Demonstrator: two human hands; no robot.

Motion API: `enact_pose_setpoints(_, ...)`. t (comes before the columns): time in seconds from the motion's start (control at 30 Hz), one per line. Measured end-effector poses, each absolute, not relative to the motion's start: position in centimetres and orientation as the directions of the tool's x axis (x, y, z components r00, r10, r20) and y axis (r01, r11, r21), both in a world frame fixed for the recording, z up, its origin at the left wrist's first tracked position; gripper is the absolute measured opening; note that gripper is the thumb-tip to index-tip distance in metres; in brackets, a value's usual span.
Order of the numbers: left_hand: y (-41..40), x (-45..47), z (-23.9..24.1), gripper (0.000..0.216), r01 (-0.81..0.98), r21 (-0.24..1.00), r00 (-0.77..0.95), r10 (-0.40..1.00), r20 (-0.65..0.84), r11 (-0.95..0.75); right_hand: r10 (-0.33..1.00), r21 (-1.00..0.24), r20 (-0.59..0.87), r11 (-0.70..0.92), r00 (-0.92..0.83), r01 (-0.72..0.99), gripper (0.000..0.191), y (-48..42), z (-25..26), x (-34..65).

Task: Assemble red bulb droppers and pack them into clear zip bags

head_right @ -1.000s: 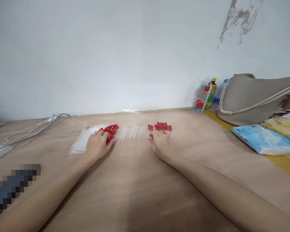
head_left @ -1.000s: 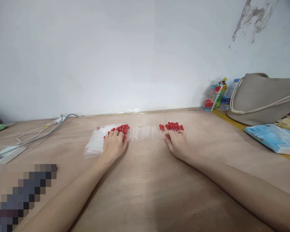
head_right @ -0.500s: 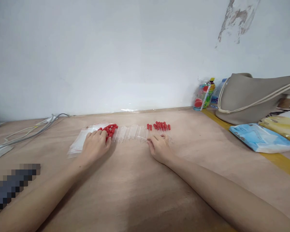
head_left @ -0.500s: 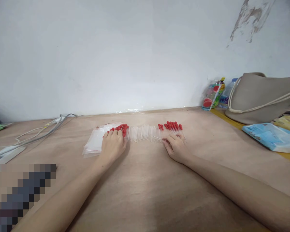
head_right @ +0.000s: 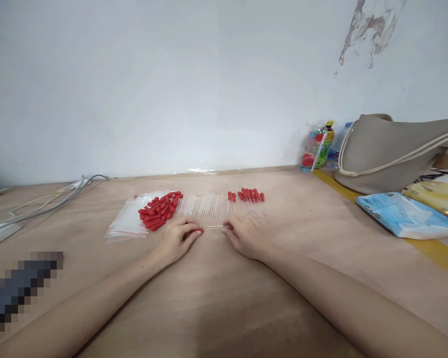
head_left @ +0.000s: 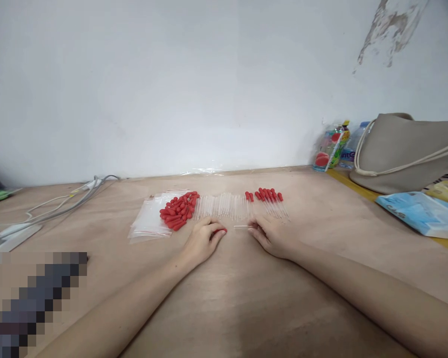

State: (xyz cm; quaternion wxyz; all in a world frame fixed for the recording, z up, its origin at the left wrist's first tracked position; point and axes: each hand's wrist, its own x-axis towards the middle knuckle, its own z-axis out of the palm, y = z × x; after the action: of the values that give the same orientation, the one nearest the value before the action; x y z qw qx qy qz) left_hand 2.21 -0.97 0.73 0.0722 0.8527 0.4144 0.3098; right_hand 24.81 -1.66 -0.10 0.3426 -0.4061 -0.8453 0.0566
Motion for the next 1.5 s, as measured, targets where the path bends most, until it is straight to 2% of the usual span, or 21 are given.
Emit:
enact_pose_setpoints(0.17, -1.5, 2.9, 1.0, 0.015, 0.607, 0.478, 0.428, 0.768, 0.477, -0.635, 0.685, -0.363, 0.567, 0.707, -0.458, 0.607, 0.023, -1.9, -0.1, 24.1)
enact_pose_setpoints(0.37, -1.7, 3.0, 0.7, 0.015, 0.548, 0.6, 0.418, 0.812, 0.408, -0.583, 0.689, -0.359, 0.55, 0.705, -0.472, 0.611, 0.022, -1.9, 0.1, 24.1)
enact_pose_setpoints(0.83, -1.7, 2.8, 0.1, 0.021, 0.465, 0.691, 0.471, 0.815, 0.337, -0.554, 0.621, -0.298, 0.567, 0.768, -0.542, 0.567, 0.021, -1.3, -0.5, 24.6)
enact_pose_setpoints(0.97, -1.7, 2.8, 0.2, 0.02, 0.504, 0.634, 0.493, 0.798, 0.347, -0.586, 0.628, -0.263, 0.539, 0.758, -0.561, 0.597, 0.023, -1.2, -0.5, 24.7)
enact_pose_setpoints(1.17, -1.3, 2.8, 0.5, 0.015, 0.546, 0.489, 0.528, 0.733, 0.43, -0.68, 0.617, -0.092, 0.546, 0.717, -0.567, 0.691, 0.025, -1.9, 0.2, 24.5)
enact_pose_setpoints(1.3, -1.0, 2.7, 0.4, 0.015, 0.547, 0.391, 0.575, 0.672, 0.467, -0.74, 0.609, -0.062, 0.546, 0.714, -0.575, 0.697, 0.026, -2.1, 0.3, 24.2)
enact_pose_setpoints(1.5, -1.0, 2.7, 0.4, 0.018, 0.572, 0.339, 0.573, 0.66, 0.486, -0.747, 0.585, -0.036, 0.54, 0.734, -0.605, 0.678, 0.027, -1.7, 0.2, 23.6)
